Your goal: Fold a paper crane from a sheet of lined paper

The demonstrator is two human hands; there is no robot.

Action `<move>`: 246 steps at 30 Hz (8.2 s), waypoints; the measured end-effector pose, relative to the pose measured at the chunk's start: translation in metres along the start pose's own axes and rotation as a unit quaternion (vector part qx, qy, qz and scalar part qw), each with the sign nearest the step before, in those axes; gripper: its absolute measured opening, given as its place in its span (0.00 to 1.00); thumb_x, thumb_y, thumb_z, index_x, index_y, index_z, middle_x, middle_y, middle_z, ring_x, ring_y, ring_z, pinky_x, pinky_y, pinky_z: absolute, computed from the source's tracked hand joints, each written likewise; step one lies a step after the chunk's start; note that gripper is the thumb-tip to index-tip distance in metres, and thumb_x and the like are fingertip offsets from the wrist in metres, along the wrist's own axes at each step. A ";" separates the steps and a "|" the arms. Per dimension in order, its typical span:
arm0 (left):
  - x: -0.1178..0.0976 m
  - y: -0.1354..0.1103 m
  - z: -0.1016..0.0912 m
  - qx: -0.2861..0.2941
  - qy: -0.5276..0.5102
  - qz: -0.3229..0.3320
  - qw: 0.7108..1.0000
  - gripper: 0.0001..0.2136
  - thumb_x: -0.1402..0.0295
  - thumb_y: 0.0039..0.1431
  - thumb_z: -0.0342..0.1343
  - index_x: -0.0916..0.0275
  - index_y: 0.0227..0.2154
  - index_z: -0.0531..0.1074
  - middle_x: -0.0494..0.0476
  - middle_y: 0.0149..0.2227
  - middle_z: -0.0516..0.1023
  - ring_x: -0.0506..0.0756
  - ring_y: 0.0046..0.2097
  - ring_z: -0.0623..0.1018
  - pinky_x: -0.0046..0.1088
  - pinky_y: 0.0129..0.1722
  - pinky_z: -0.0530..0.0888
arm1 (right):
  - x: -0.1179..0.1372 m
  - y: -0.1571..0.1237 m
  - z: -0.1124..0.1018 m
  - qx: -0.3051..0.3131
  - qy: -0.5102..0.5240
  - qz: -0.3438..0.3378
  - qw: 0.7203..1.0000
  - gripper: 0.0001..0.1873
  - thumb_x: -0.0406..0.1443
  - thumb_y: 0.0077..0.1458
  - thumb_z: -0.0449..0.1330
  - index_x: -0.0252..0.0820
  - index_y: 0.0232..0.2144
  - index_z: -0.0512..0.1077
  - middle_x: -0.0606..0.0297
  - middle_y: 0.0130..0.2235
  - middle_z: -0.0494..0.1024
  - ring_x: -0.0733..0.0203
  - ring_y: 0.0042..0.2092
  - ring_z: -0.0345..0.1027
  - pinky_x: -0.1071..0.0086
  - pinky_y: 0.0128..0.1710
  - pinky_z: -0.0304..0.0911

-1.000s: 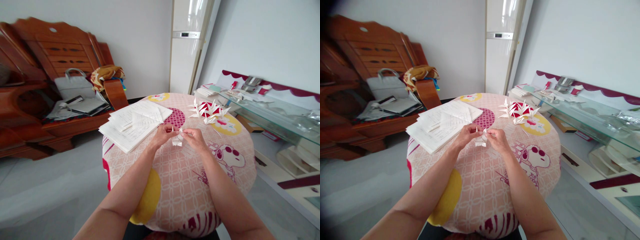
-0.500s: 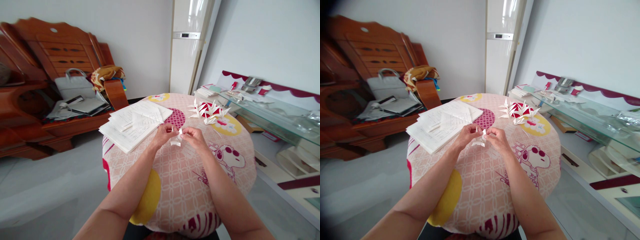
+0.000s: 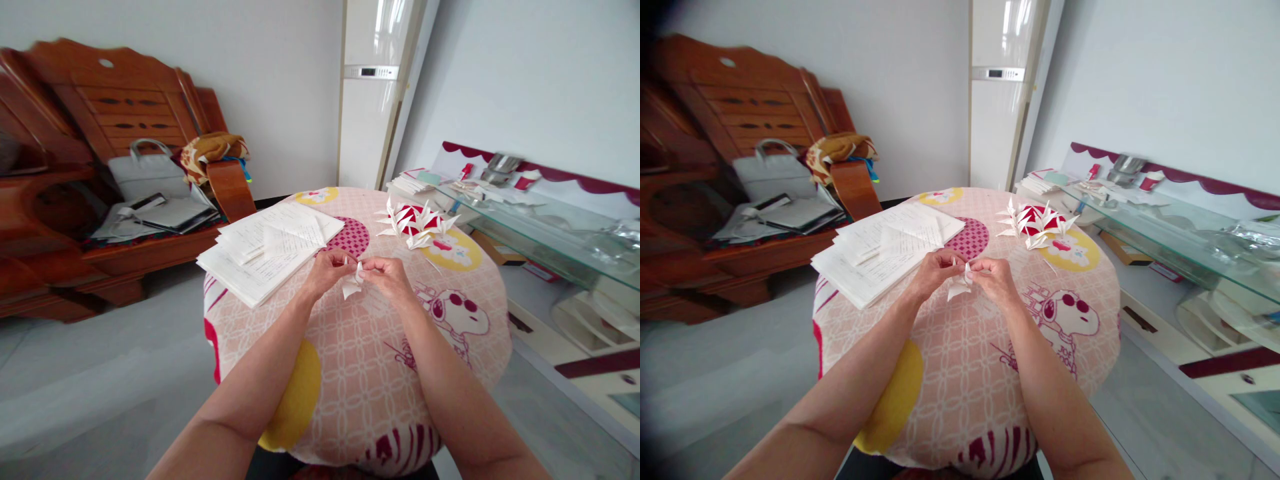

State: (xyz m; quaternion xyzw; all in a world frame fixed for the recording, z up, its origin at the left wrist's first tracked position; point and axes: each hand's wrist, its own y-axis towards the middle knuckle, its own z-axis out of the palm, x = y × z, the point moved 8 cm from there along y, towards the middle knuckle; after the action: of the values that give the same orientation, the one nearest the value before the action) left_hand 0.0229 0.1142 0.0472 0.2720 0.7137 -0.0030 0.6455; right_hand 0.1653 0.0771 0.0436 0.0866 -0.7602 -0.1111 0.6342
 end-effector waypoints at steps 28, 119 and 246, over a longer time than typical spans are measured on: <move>0.005 0.000 0.003 0.036 -0.030 -0.019 0.999 0.10 0.63 0.52 0.61 0.65 0.23 0.73 0.50 0.24 0.72 0.48 0.27 0.69 0.24 0.29 0.65 | 0.005 0.002 -0.001 0.007 -0.030 -0.023 0.999 0.05 0.37 0.45 0.65 0.41 0.26 0.79 0.65 0.29 0.80 0.58 0.34 0.72 0.66 0.39 0.64; -0.010 -0.004 0.002 -0.041 0.126 0.078 0.988 0.07 0.67 0.57 0.60 0.65 0.29 0.79 0.56 0.28 0.81 0.52 0.31 0.78 0.24 0.30 0.71 | 0.031 -0.008 0.004 -0.083 -0.255 -0.205 0.941 0.07 0.29 0.54 0.61 0.44 0.26 0.77 0.60 0.32 0.81 0.54 0.39 0.73 0.61 0.45 0.68; -0.021 -0.004 0.001 -0.037 0.146 0.102 0.983 0.05 0.71 0.57 0.57 0.64 0.27 0.76 0.50 0.25 0.77 0.49 0.27 0.74 0.21 0.28 0.68 | 0.037 -0.010 0.000 -0.090 -0.215 -0.216 0.948 0.08 0.32 0.55 0.61 0.44 0.25 0.76 0.62 0.29 0.80 0.55 0.36 0.73 0.63 0.40 0.66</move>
State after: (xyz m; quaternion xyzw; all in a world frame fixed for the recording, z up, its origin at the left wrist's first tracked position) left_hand 0.0228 0.1023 0.0652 0.3172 0.7681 0.1288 0.5412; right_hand 0.1588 0.0569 0.0758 0.1652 -0.8286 -0.3292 0.4216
